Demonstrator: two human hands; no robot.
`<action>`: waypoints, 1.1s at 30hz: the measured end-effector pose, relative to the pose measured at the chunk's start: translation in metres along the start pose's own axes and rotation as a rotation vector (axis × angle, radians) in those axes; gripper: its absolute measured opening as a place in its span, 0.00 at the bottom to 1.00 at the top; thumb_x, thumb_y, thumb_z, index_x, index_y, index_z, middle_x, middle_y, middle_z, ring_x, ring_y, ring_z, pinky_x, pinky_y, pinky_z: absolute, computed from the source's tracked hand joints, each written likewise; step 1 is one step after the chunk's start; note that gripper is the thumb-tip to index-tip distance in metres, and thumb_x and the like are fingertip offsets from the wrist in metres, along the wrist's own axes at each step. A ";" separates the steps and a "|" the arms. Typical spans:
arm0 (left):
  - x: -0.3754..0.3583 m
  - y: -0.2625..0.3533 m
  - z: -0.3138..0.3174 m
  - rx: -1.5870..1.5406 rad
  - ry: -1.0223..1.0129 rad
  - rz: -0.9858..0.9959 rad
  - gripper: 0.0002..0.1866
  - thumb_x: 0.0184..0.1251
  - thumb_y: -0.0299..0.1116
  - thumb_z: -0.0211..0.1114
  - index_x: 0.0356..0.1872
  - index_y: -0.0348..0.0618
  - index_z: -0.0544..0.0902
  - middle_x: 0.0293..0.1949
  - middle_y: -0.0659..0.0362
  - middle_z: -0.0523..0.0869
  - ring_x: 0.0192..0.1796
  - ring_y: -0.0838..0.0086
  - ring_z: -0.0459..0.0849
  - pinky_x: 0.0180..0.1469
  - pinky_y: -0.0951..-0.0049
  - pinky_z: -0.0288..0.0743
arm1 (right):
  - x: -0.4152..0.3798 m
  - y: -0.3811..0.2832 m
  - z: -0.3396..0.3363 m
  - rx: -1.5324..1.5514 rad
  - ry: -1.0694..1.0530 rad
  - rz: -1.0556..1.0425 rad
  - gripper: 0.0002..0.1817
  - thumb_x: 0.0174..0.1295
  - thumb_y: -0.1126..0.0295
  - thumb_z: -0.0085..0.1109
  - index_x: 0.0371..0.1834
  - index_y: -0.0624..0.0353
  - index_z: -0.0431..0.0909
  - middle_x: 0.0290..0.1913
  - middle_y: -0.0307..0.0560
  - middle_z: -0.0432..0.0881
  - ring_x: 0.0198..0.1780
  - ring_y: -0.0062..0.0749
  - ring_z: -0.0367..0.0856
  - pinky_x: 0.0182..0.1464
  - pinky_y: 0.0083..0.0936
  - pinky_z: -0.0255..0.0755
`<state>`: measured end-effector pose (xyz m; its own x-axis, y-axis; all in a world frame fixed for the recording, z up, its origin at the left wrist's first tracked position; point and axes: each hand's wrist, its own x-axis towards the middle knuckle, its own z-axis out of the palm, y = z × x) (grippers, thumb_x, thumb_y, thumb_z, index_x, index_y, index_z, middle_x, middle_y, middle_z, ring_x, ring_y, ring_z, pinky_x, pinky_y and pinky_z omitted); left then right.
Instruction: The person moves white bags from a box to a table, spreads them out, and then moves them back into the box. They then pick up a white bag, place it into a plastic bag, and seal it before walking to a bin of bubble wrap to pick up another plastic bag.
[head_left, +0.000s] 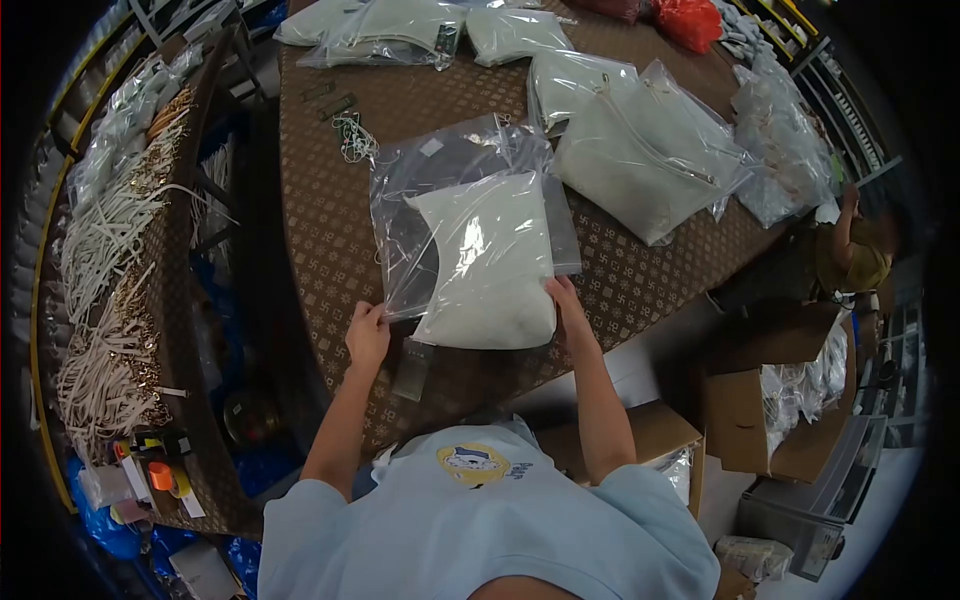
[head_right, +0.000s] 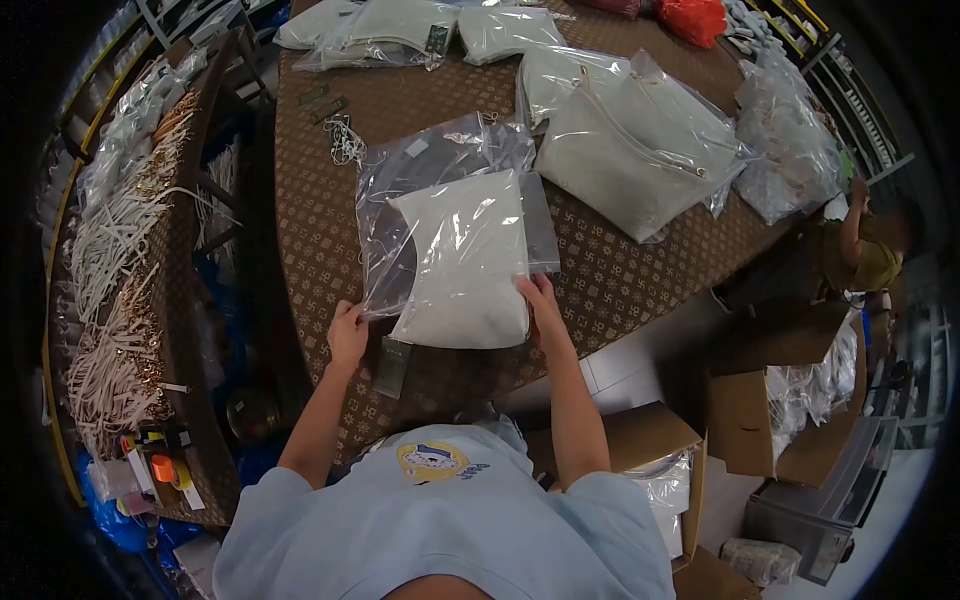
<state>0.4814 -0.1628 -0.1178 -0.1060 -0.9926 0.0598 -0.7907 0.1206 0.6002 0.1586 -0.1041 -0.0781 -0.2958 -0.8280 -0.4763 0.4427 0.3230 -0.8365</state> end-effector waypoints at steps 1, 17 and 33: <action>-0.002 -0.009 0.005 -0.038 0.040 0.003 0.10 0.55 0.29 0.56 0.39 0.42 0.78 0.35 0.56 0.74 0.35 0.62 0.77 0.33 0.67 0.71 | 0.001 0.010 -0.018 -0.061 0.085 0.025 0.42 0.48 0.59 0.62 0.63 0.62 0.49 0.48 0.50 0.71 0.49 0.36 0.71 0.49 0.28 0.66; -0.069 -0.040 0.005 -0.618 -0.236 -0.513 0.10 0.64 0.35 0.51 0.32 0.40 0.75 0.28 0.62 0.78 0.26 0.81 0.74 0.26 0.78 0.70 | -0.025 0.085 -0.077 -0.272 0.343 -0.148 0.13 0.60 0.65 0.48 0.36 0.65 0.77 0.30 0.40 0.77 0.32 0.20 0.71 0.36 0.19 0.66; -0.144 -0.033 -0.069 -1.094 -0.079 -0.860 0.11 0.64 0.35 0.46 0.39 0.39 0.73 0.35 0.54 0.81 0.33 0.71 0.79 0.38 0.71 0.75 | -0.106 0.072 -0.045 -0.332 0.228 0.086 0.15 0.61 0.63 0.49 0.37 0.66 0.75 0.30 0.43 0.78 0.34 0.23 0.75 0.32 0.20 0.70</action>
<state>0.5638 -0.0253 -0.0911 0.1048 -0.7397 -0.6647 0.2388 -0.6301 0.7389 0.1836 0.0275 -0.0995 -0.4662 -0.6810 -0.5647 0.1875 0.5478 -0.8154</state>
